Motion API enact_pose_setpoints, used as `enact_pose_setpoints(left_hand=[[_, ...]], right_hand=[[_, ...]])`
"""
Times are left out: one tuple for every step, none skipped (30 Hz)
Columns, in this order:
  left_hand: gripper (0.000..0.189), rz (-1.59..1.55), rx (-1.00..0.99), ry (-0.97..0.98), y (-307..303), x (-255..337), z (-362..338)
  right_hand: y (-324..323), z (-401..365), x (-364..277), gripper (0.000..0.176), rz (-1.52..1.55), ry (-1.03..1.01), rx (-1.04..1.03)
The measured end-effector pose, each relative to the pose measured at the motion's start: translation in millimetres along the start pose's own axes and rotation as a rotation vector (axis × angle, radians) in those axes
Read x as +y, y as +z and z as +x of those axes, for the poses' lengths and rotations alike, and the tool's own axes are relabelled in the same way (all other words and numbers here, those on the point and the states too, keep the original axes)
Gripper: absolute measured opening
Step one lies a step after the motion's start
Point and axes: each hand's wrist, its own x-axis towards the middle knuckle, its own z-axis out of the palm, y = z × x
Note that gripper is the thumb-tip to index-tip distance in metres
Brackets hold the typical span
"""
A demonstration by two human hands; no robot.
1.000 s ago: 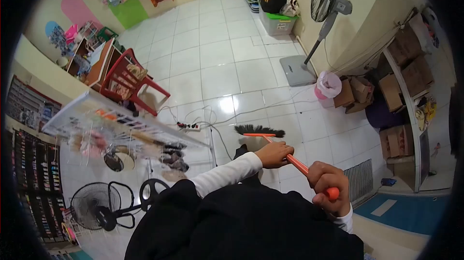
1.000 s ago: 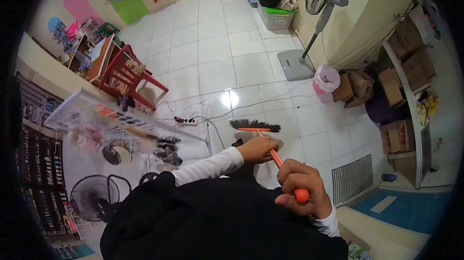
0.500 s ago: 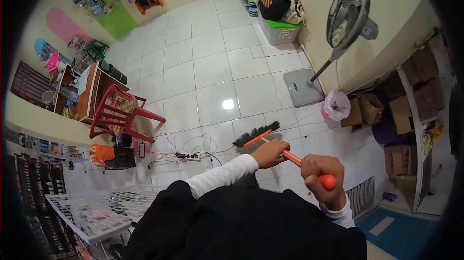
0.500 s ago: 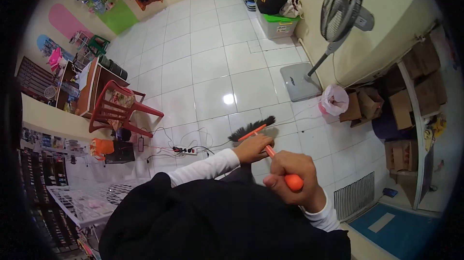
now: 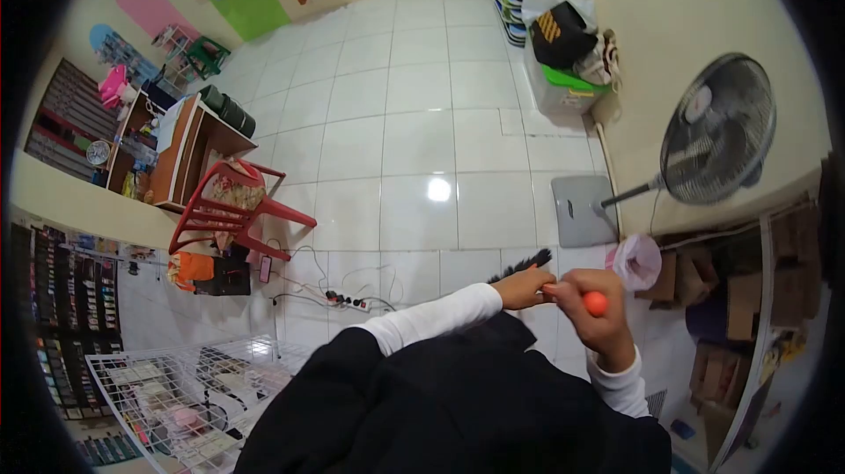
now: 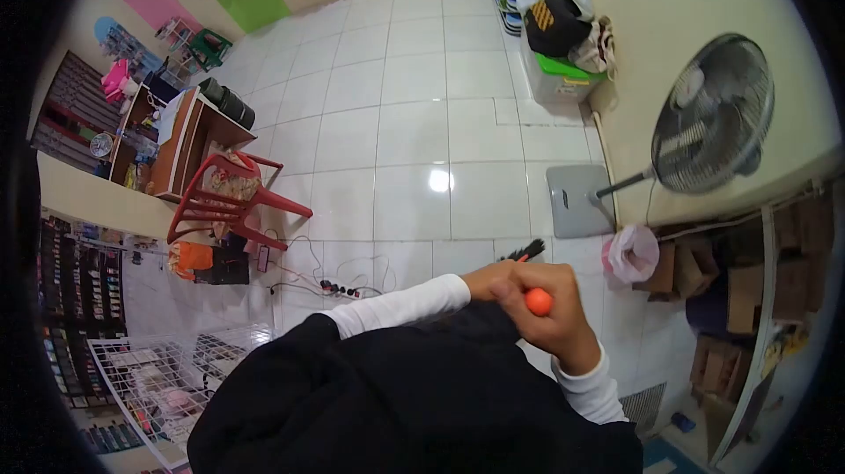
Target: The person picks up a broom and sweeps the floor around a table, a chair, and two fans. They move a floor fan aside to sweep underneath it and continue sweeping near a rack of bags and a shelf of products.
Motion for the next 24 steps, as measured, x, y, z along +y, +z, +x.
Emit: enact_pose_setpoints(left_hand=[[0.029, -0.036, -0.009, -0.013, -16.4, -6.3, 5.2], [0.029, -0.101, -0.006, -0.009, -30.8, -13.4, 9.1], [0.029, -0.169, 0.003, -0.002, -45.6, -21.1, 12.4], [0.029, -0.235, 0.018, 0.007, -60.3, -28.0, 12.9], [0.029, -0.286, 0.032, 0.012, -74.2, -35.3, 13.8], [0.029, -0.327, 0.049, 0.022, -87.7, -40.6, 15.3], [0.029, -0.357, 0.068, 0.028, -101.0, -46.4, 17.9], [0.029, -0.375, 0.085, 0.032, -112.5, -50.8, 20.6], [0.029, -0.391, 0.107, 0.036, -125.5, -55.6, 22.6], [0.029, -0.397, 0.119, 0.035, -137.4, -59.4, 25.4], [0.029, -0.377, 0.124, 0.012, -152.0, -64.0, 27.6], [0.030, -0.343, 0.125, -0.022, -168.9, -67.0, 28.4], [0.030, -0.269, 0.092, -0.088, -188.0, -73.5, 27.1], [0.030, -0.193, 0.055, -0.150, -207.2, -80.1, 25.9], [0.030, -0.118, 0.018, -0.211, -223.3, -88.6, 27.0], [0.026, -0.098, 0.036, -0.094, -237.3, -112.6, 33.2], [0.023, -0.019, 0.025, -0.156, -251.4, -136.5, 33.3], [0.021, 0.063, 0.012, -0.215, -282.2, -133.7, 32.3], [0.019, 0.139, 0.000, -0.275, -305.3, -134.9, 31.2], [0.017, 0.174, -0.006, -0.235, -323.7, -158.3, 29.0], [0.015, 0.209, -0.010, -0.194, -344.7, -171.6, 26.4], [0.013, 0.244, -0.013, -0.154, -365.9, -183.9, 23.9], [0.012, 0.303, -0.014, -0.186, -387.3, -196.5, 18.2], [0.011, 0.362, -0.018, -0.217, -414.1, -189.1, 11.9]], right_hand=[[2.9, 21.3, 13.8, 0.035, 0.008, 0.012, -0.020], [7.3, 39.6, 30.1, 0.035, 0.031, 0.028, -0.050], [11.6, 57.7, 48.2, 0.035, 0.049, 0.046, -0.087], [14.9, 74.3, 62.8, 0.035, 0.063, 0.064, -0.126], [17.7, 88.2, 73.8, 0.035, 0.043, 0.052, -0.133], [20.0, 103.2, 81.7, 0.035, 0.020, 0.038, -0.141], [21.4, 119.2, 84.6, 0.035, -0.003, 0.023, -0.149], [19.4, 133.8, 82.5, 0.037, 0.079, 0.076, -0.141], [19.2, 147.5, 87.3, 0.037, 0.084, 0.081, -0.121], [19.7, 161.2, 92.2, 0.038, 0.090, 0.085, -0.099], [20.8, 174.4, 96.6, 0.039, 0.095, 0.084, -0.077], [21.7, 186.6, 106.8, 0.039, 0.114, 0.102, -0.061], [22.3, 199.4, 113.0, 0.037, 0.115, 0.087, -0.062], [22.8, 211.9, 118.1, 0.036, 0.114, 0.075, -0.063], [24.1, 225.2, 123.5, 0.035, 0.111, 0.063, -0.063], [26.8, 239.3, 129.6, 0.034, 0.091, 0.046, -0.053], [31.0, 253.7, 135.7, 0.033, 0.072, 0.030, -0.042], [35.2, 271.7, 141.3, 0.032, 0.052, 0.014, -0.028], [42.0, 289.9, 145.4, 0.032, 0.074, -0.016, -0.015], [51.6, 309.9, 148.7, 0.031, 0.097, -0.045, -0.010], [62.7, 329.7, 150.6, 0.031, 0.123, -0.075, -0.005], [74.9, 348.5, 151.3, 0.032, 0.136, -0.051, 0.014], [85.4, 370.3, 151.4, 0.032, 0.156, -0.085, 0.006], [95.7, 392.2, 150.7, 0.032, 0.176, -0.119, -0.003]])
